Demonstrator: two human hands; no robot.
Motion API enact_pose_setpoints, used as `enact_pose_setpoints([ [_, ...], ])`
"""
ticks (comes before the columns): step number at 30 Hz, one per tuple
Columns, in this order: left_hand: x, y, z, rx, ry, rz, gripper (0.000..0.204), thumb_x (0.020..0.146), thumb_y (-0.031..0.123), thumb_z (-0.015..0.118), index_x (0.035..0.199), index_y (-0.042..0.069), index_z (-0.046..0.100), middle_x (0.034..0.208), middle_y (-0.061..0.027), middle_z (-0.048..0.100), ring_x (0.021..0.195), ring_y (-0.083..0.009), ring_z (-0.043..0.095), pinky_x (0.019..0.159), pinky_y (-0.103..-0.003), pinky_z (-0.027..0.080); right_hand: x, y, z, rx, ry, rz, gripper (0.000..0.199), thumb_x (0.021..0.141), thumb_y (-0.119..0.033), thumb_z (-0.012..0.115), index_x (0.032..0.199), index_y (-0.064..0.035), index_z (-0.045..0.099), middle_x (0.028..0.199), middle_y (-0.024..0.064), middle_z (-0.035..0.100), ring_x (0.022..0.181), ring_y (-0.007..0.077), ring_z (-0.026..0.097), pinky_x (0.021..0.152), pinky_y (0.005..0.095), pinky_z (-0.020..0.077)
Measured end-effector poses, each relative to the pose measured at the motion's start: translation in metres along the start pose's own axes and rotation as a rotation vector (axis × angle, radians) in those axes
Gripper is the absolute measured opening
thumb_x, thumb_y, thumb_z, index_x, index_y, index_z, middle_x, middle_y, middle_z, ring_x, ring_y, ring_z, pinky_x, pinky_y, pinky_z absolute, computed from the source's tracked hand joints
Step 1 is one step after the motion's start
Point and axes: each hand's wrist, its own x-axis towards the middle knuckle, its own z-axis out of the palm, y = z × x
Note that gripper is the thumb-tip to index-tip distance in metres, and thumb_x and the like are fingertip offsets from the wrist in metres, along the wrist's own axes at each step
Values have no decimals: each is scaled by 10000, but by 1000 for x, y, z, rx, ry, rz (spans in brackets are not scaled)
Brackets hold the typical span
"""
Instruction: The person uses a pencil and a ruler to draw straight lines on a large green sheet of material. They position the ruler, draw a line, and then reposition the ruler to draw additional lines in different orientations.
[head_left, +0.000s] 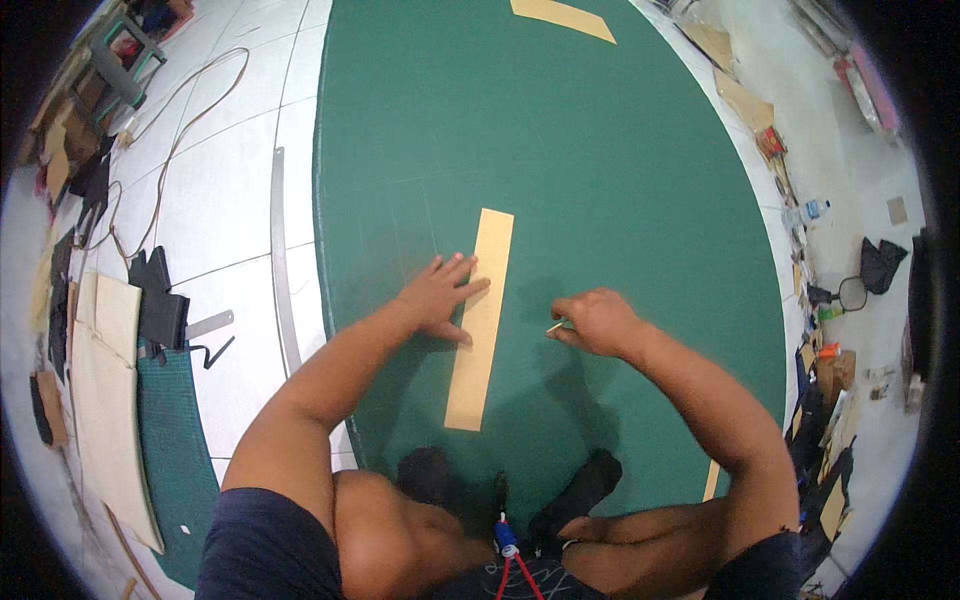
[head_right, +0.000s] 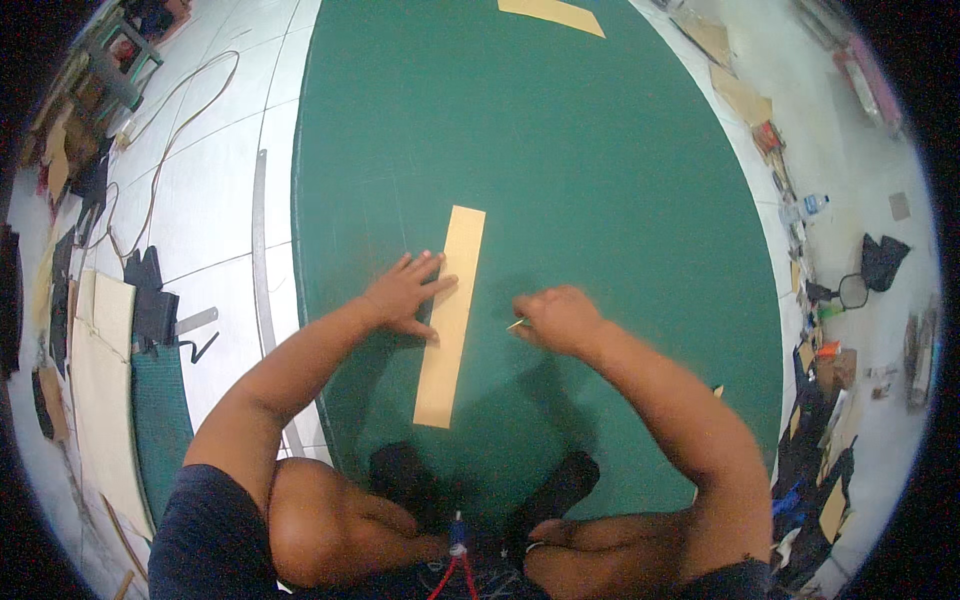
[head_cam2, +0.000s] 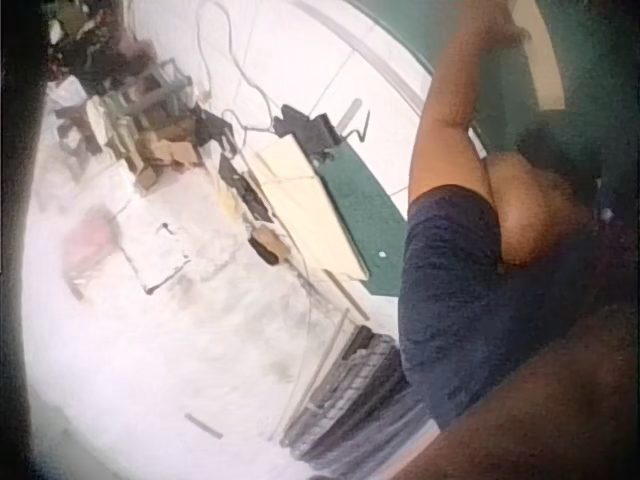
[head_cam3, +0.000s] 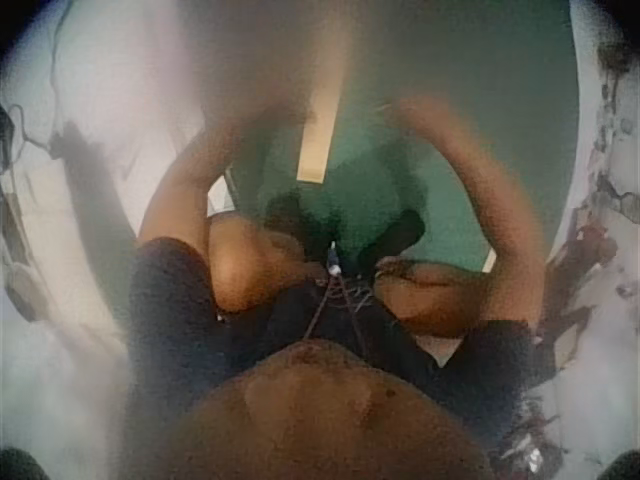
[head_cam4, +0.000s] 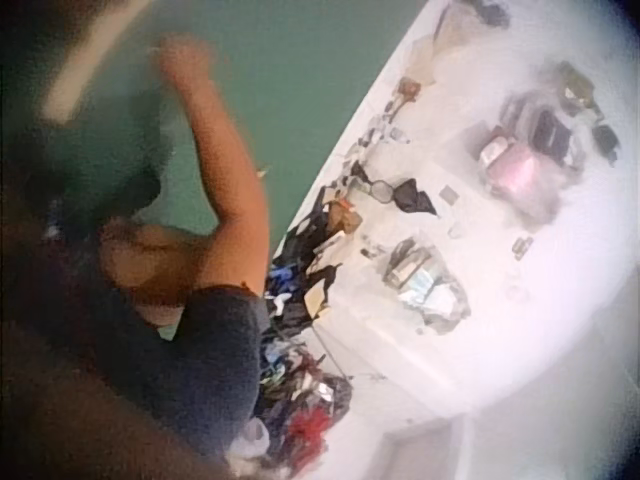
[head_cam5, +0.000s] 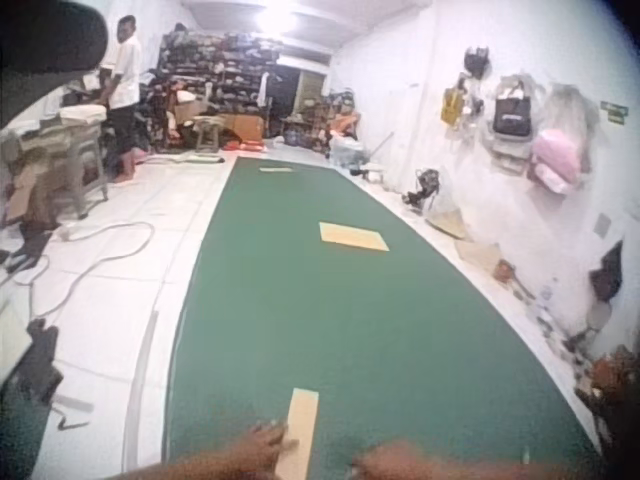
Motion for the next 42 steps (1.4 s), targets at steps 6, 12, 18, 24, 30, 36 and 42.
enact_pose_setpoints([
  [6,6,-6,1,7,36,-129,1185,646,747,808,1588,175,373,1690,-191,224,1578,-377,174,1268,-603,116,50,-31,73,505,279,301,423,942,-390,733,1218,-73,689,1096,156,720,988,307,708,867,451,552],
  [12,5,-43,-13,-6,63,-233,1203,602,718,844,1557,132,407,1669,-176,272,1563,-378,207,1265,-615,105,17,-120,168,547,556,367,517,907,-338,774,1341,-81,662,1179,165,559,1092,341,565,934,446,495],
  [18,28,-66,-20,-107,113,-267,1155,631,662,861,1531,78,432,1633,-188,329,1525,-395,283,1267,-564,173,25,-128,179,521,641,391,462,908,-315,762,1333,-152,681,1151,130,591,1053,322,564,909,441,478],
  [24,42,-109,-22,-65,260,-335,1063,688,626,847,1509,67,468,1628,-202,342,1519,-402,306,1257,-540,232,24,-117,192,628,640,345,447,892,-265,769,1320,-162,694,1155,125,595,1036,316,567,888,440,472],
  [30,39,-111,-37,-127,203,-337,1050,680,581,877,1512,88,469,1646,-181,324,1533,-378,293,1254,-499,273,24,-115,191,624,631,359,445,899,-251,764,1329,-168,690,1136,127,596,1013,325,564,884,452,475],
  [36,38,-112,-39,-166,184,-359,1082,669,529,913,1530,80,434,1660,-180,303,1530,-402,289,1249,-514,284,25,-117,187,632,614,357,449,892,-254,767,1326,-170,691,1125,125,593,1003,327,566,880,447,479],
  [42,42,-112,-39,-188,175,-366,1078,654,522,917,1507,51,457,1645,-178,322,1526,-384,299,1268,-496,267,24,-115,191,609,638,363,442,888,-260,770,1314,-168,698,1118,124,585,989,322,561,873,441,480],
])
